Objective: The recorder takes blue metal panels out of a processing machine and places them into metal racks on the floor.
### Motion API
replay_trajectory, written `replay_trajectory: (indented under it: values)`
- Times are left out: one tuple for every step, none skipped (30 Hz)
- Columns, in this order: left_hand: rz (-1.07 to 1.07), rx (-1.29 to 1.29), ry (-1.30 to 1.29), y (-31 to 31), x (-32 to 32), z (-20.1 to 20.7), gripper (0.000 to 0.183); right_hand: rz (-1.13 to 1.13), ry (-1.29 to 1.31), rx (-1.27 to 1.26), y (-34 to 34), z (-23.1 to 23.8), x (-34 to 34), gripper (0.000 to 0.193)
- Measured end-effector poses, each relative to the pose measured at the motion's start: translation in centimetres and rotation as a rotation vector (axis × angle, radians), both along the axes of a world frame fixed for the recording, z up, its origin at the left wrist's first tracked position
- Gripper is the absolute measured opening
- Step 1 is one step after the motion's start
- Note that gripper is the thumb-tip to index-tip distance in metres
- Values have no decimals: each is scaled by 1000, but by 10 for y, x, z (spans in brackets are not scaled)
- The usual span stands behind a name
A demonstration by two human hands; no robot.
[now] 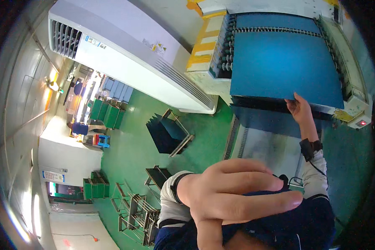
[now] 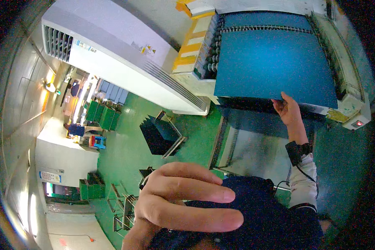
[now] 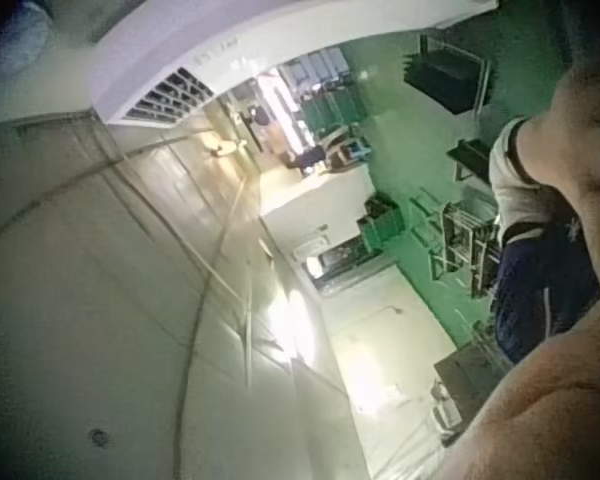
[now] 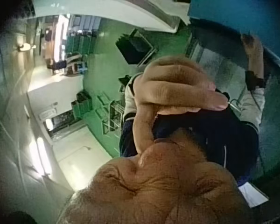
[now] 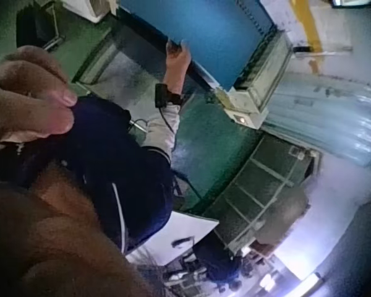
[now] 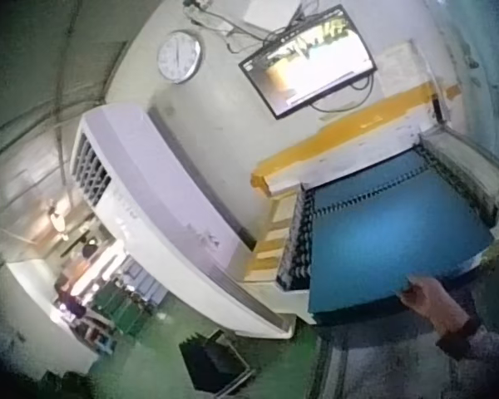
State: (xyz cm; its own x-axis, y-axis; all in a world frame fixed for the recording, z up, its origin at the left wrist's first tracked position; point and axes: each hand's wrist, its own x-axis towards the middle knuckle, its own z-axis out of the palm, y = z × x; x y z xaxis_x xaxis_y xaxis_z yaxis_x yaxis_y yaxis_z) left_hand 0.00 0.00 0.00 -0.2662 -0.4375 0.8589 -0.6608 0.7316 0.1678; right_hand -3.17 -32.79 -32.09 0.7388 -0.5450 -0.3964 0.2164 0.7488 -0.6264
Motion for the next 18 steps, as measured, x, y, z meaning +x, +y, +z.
replay_trajectory:
  values:
    - [45,-204,53,-13,-7,-3,65,-24,2,7,6,7,-2,29]
    - [89,-408,105,-19,-10,-3,79,-47,4,15,9,12,-1,27]
    - [52,-381,108,-8,4,8,79,-85,1,40,28,13,1,27]
    - [19,-236,27,3,13,17,78,-78,35,51,33,15,4,26]
    - [-14,-91,-52,9,18,22,78,-72,71,62,36,15,7,25]
    - [-13,-97,-45,12,13,15,78,-72,78,55,36,18,2,25]
    - [61,-87,35,20,5,4,73,-26,65,44,37,19,4,27]
    - [134,-76,115,24,1,-2,69,19,53,32,39,21,4,30]
    - [134,-74,120,25,3,-2,69,19,57,34,43,23,2,30]
    - [106,-56,114,26,6,0,70,29,65,9,46,26,-2,32]
    - [79,-37,108,26,8,1,72,40,73,-17,49,27,-4,35]
    - [76,-36,114,20,10,1,72,38,80,-16,51,26,-7,35]
    - [57,-140,71,10,13,2,71,43,69,-43,52,25,-10,35]
    - [39,-244,29,3,14,4,73,48,59,-70,53,24,-12,36]
    - [40,-241,33,3,10,9,73,49,64,-67,54,23,-14,36]
    - [66,-185,77,4,5,14,70,64,63,-80,55,23,-16,35]
    - [92,-130,120,5,2,16,68,79,61,-94,56,23,-18,33]
    - [93,-127,124,4,0,13,68,80,65,-91,58,25,-20,33]
